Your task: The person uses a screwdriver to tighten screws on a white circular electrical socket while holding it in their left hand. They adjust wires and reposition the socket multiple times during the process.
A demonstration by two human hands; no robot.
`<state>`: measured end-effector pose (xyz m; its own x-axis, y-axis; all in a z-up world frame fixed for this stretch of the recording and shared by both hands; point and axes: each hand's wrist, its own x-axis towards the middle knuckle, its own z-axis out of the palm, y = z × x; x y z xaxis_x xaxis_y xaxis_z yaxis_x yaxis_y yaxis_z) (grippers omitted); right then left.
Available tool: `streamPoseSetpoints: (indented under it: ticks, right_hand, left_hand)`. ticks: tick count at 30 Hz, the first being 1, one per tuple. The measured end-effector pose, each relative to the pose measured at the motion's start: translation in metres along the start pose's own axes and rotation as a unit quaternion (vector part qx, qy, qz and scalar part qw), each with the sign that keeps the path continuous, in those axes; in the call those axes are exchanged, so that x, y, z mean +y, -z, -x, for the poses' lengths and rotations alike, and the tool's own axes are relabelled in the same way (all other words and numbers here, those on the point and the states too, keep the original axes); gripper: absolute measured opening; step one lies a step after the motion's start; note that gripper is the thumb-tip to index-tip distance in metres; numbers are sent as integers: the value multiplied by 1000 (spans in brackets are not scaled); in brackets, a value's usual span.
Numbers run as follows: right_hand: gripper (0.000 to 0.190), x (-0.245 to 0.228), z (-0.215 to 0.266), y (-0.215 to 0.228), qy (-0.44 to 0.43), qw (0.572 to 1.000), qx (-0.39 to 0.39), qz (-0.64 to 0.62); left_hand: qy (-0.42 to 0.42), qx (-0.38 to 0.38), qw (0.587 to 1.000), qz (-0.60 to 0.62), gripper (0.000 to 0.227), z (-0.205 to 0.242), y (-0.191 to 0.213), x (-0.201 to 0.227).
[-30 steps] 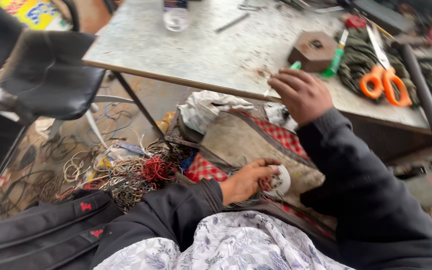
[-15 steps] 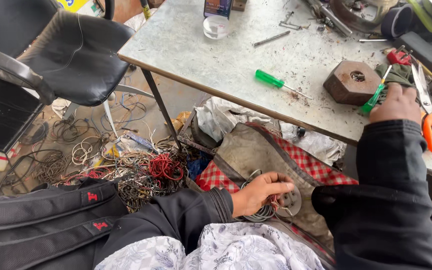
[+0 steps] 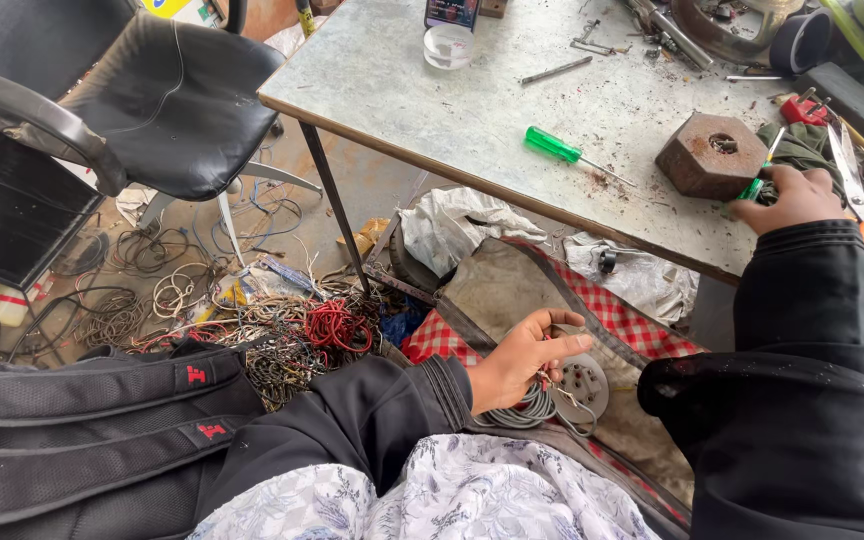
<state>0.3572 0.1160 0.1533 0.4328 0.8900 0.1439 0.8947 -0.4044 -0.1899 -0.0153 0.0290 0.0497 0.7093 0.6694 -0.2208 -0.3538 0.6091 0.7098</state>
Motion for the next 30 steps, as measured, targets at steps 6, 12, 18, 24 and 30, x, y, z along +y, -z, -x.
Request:
streamPoseSetpoints:
  ticks: [6,12,18,24,30]
  right_hand:
    - [50,18,-19,-17,-47,995,75,-55]
    - [38,62,-6,-19,-67,790,155,-589]
    - [22,7,133,3,17,470,21,-882]
    - [34,-108,235,-41,45,666,-140,-731]
    - [36,-107,253,-33,109,696,-132,-698]
  left_hand:
    - [20,7,999,-47,24,5,1,-5]
    - [-28,-13,998,-49,32,10,3,0]
    - [-104,-17,982,-157,53,15,-5,13]
    - [-103,-42,984,-137,72,17,-11,17]
    - [-102,-109,968,-201,49,21,-6,5]
